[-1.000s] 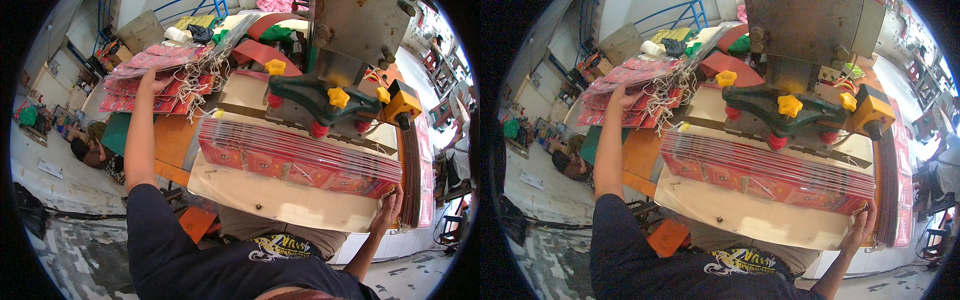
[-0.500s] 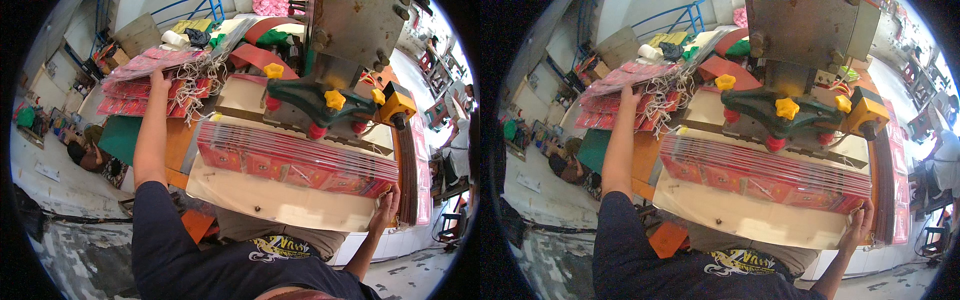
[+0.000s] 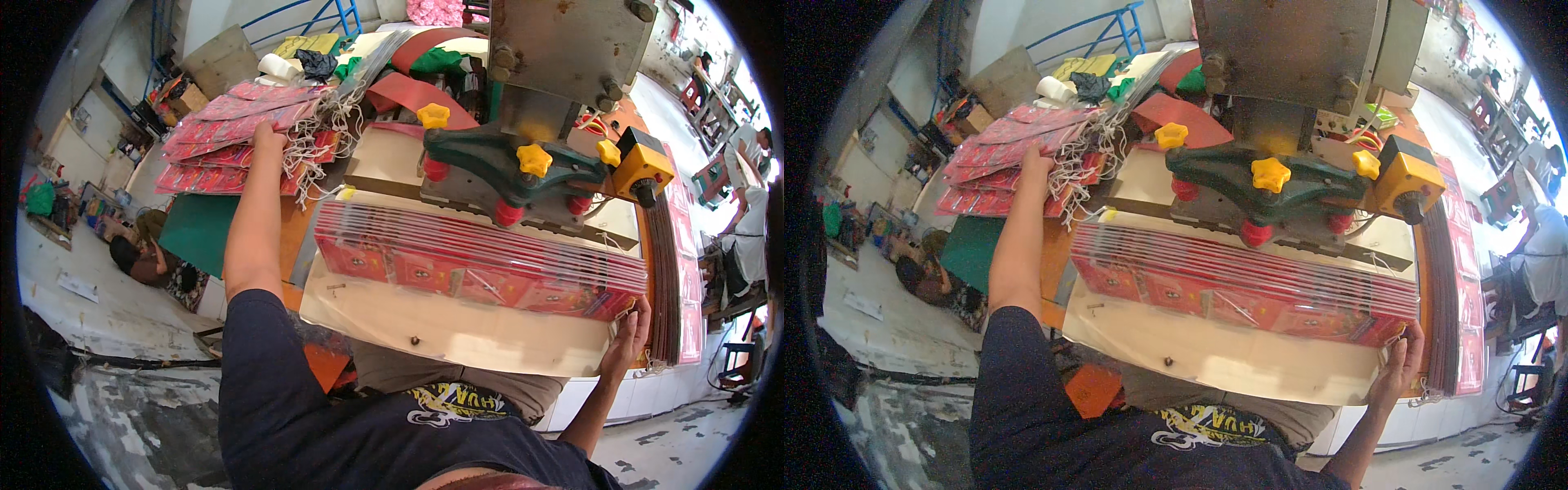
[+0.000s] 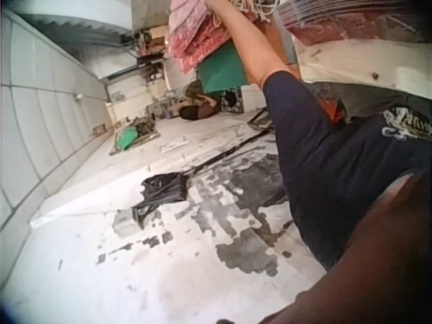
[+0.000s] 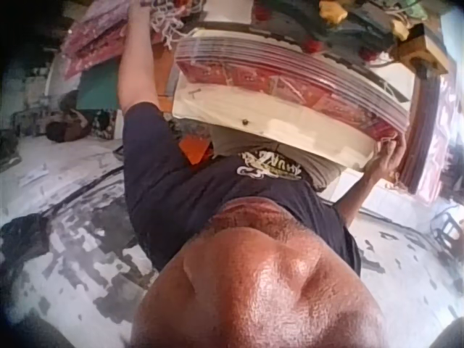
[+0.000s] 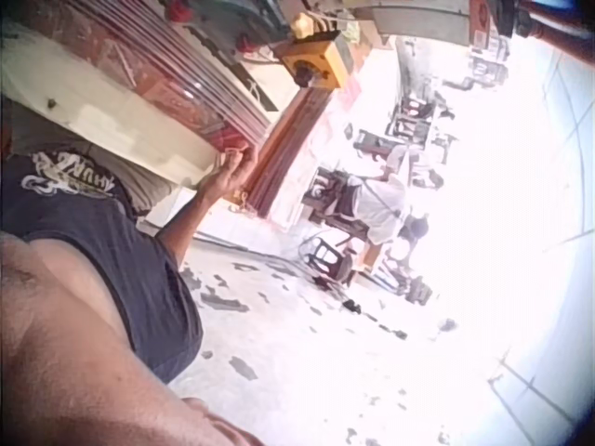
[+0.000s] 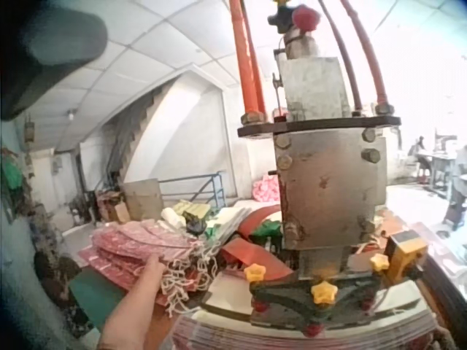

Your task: The person organizes and stacks red paper bags or wrappers at a processing machine, flipping through them by hand and checking the alignment before gathering them into a bundle.

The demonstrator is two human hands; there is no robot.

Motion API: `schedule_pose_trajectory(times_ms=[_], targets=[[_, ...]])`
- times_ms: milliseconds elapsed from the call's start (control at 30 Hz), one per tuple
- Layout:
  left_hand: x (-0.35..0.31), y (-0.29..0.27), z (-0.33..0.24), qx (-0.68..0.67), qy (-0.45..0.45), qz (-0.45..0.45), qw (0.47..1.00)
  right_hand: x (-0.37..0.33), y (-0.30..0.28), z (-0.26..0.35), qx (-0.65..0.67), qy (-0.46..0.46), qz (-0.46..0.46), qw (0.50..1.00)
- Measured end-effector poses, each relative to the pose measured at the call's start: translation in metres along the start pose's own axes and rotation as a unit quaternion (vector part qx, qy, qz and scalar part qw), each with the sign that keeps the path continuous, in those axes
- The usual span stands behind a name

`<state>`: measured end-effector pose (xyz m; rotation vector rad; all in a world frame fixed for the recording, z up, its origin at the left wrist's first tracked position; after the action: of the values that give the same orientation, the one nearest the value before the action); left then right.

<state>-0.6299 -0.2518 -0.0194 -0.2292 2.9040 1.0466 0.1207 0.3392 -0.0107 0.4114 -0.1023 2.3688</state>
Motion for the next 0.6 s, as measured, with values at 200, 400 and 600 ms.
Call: schedule_pose_trajectory(times_ms=[200,400,600], targets=[[-0.014,-0.035,-0.063,0.011,-0.024,0.039,0.999,-0.001,0.002,-0.002,0.019,0.001,0.001,1.0],[-0.136,-0.045,-0.11,0.008,-0.004,0.011,1.0,0.002,0.014,0.014,-0.025,-0.028,-0.019,0.999],[-0.255,-0.041,-0.121,0.005,-0.001,0.093,0.996,-0.003,0.017,0.041,-0.095,-0.104,-0.071,0.987]])
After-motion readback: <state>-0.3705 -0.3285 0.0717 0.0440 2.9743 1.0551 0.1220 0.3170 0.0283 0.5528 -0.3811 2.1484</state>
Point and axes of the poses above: each hand's wrist, its own x-axis towards the middle knuckle, its own y-axis out of the palm, z = x × y, the point moved 7 cm from there along x, towards the middle knuckle, and after that the axes turned 10 degrees about z, right-handed, at the moved point
